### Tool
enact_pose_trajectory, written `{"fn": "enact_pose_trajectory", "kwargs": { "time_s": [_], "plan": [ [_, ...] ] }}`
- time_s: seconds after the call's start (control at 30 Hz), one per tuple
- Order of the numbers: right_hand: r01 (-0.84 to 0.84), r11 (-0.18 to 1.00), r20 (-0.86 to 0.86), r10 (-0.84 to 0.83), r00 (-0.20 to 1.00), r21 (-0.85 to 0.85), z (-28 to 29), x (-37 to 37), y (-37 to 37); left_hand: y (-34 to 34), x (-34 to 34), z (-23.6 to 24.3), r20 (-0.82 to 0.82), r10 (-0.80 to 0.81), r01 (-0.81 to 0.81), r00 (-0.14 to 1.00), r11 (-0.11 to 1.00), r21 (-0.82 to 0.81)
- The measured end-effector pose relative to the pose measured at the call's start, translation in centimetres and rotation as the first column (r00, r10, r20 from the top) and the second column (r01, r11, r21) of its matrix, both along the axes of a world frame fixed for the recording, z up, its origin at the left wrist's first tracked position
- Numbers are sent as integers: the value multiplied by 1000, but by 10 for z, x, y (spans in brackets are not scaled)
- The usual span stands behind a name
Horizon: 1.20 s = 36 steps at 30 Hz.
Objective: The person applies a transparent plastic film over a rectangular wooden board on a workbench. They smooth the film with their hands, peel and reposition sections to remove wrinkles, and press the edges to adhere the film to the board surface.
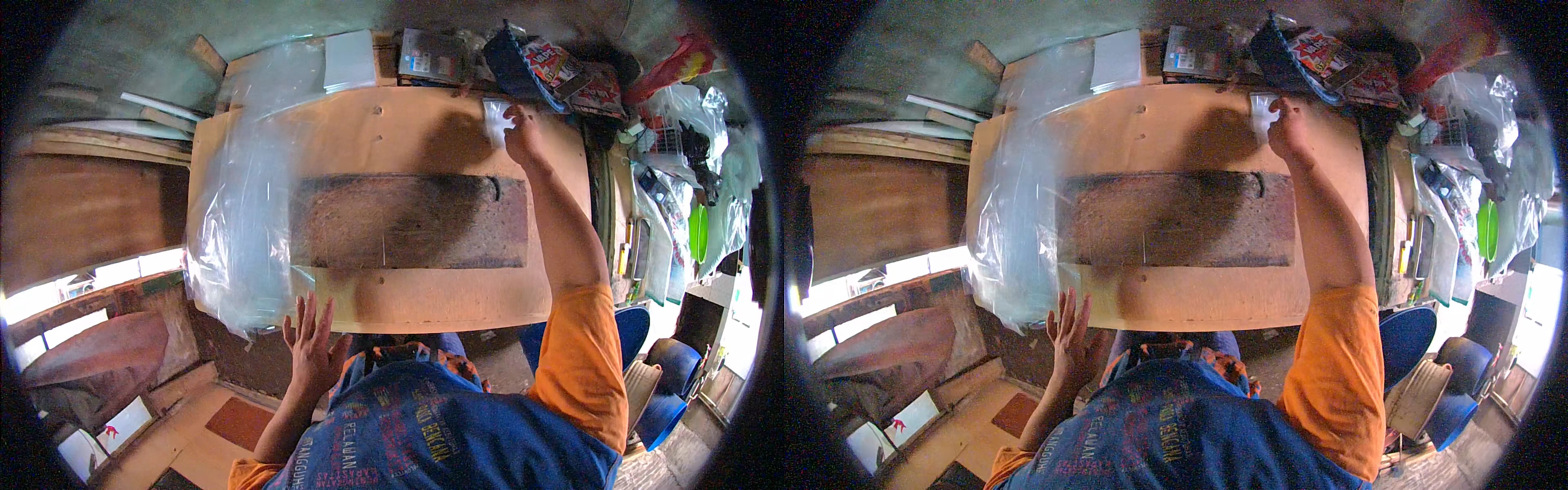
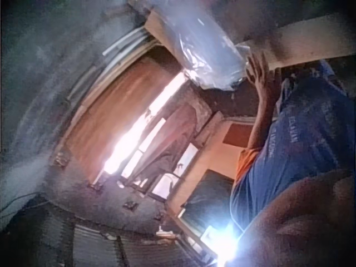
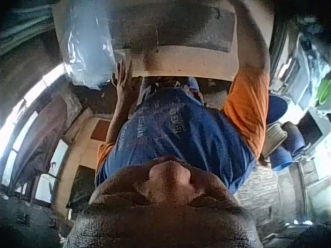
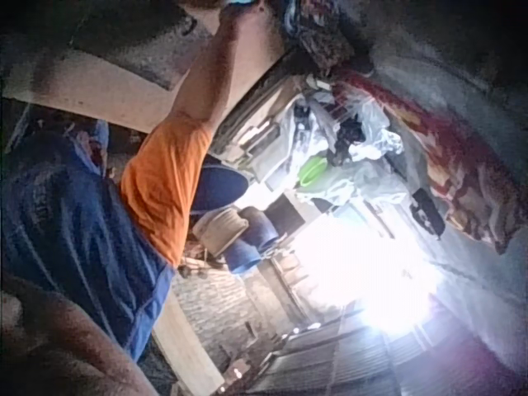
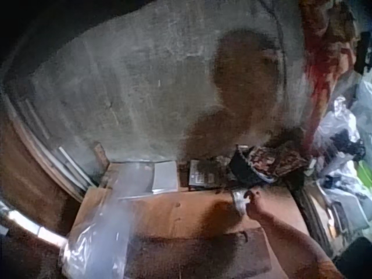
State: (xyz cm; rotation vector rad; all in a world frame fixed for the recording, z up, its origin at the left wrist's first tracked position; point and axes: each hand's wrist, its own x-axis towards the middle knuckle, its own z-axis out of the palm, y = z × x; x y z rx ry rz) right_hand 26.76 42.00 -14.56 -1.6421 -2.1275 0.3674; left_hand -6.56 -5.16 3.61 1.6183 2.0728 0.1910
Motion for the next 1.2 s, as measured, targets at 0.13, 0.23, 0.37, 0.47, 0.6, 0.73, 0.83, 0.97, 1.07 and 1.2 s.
{"fn": "enact_pose_trajectory", "kwargs": {
  "time_s": [0.13, 0.23, 0.37, 0.47, 0.6, 0.73, 0.83, 0.97, 1.07, 1.2],
  "plan": [
    [249, 898, -420, -396, 816, -363, -6, 2, 11, 1, 1, -4, 8, 0, 0, 1000, 1000, 9],
    [322, 738, -203, -523, 828, -593, 38, -14, 7, -1, 3, -8, 2, 9, -9, 1000, 1000, 9],
    [197, 665, -231, -498, 836, -721, 30, -3, 14, 5, 2, -6, 0, -7, 7, 1000, 1000, 12],
    [113, 696, -491, -603, 629, -709, 12, -5, 13, 11, 2, 1, 5, -9, 9, 1000, 1000, 2],
    [88, 654, -537, -682, 496, -751, 0, -7, 20, 14, 1, 3, 2, -8, 8, 1000, 1000, -1],
    [19, 619, -536, -694, 480, -785, -7, -3, 24, 13, 1, 2, 3, -3, 3, 1000, 1000, 1],
    [-40, 603, -530, -664, 528, -796, 2, -6, 24, 12, 1, 1, 6, 11, -11, 1000, 1000, 2],
    [-63, 576, -518, -676, 524, -815, -3, 7, 32, 13, -2, 0, 19, -1, 1, 1000, 1000, 11],
    [-98, 523, -494, -703, 512, -847, 6, 8, 35, 12, -4, -1, 21, -4, 4, 1000, 1000, 14],
    [-116, 469, -463, -747, 478, -876, 51, -10, 33, 9, -5, -3, 27, 14, -15, 1000, 1000, 20]
  ]
}}
